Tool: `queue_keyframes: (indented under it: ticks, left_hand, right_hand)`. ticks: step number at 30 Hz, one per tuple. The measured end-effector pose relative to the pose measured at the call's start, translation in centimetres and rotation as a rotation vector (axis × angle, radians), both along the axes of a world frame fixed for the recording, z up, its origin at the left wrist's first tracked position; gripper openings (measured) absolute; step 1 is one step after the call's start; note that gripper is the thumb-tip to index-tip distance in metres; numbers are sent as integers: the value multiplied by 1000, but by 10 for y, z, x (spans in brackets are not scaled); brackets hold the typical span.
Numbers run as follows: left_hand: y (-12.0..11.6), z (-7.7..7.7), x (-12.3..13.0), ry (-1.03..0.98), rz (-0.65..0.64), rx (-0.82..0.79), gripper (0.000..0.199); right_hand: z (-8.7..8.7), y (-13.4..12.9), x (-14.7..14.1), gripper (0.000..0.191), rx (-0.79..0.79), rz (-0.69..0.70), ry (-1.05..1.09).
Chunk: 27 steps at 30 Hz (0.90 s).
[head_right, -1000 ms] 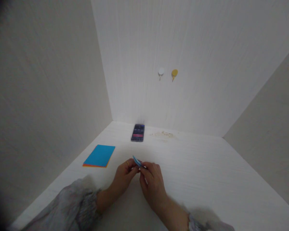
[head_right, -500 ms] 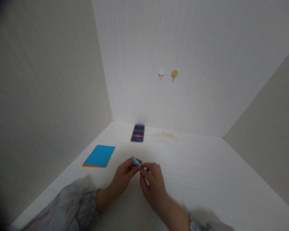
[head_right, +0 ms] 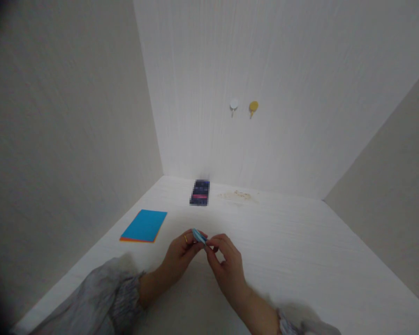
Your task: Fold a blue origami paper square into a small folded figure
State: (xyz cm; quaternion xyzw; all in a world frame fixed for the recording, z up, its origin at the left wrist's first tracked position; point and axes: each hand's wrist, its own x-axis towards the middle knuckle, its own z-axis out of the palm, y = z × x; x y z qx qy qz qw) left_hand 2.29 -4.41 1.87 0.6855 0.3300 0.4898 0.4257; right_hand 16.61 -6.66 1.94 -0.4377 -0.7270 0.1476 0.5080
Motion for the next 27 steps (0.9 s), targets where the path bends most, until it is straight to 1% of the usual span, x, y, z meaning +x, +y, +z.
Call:
queue_keyframes:
  ticks: [1,4,7,11,15,18,21,27]
  left_hand:
    - [0,1,0,3,-5,1,13]
    - [0,1,0,4,-8,20,15]
    - [1,-1,0,19,28,54,13]
    - [1,-3,0,48,72,71,12]
    - [1,-3,0,63,75,36,14]
    - [0,-4,0,60,63,-11,15]
    - [0,-4,0,60,69,-43,14]
    - [-1,-4,0,66,68,-69,12]
  right_hand:
    - [0,0,0,6,-20,-15,19]
    - [2,1,1,14,-48,-37,35]
    - [3,0,0,14,-2,13,4]
    - [2,0,1,15,42,-10,-21]
    - [-1,0,3,17,76,-10,-45]
    - [-2,1,4,14,97,-34,-46]
    - [-2,1,4,11,74,-32,-37]
    - [1,4,5,7,-26,41,48]
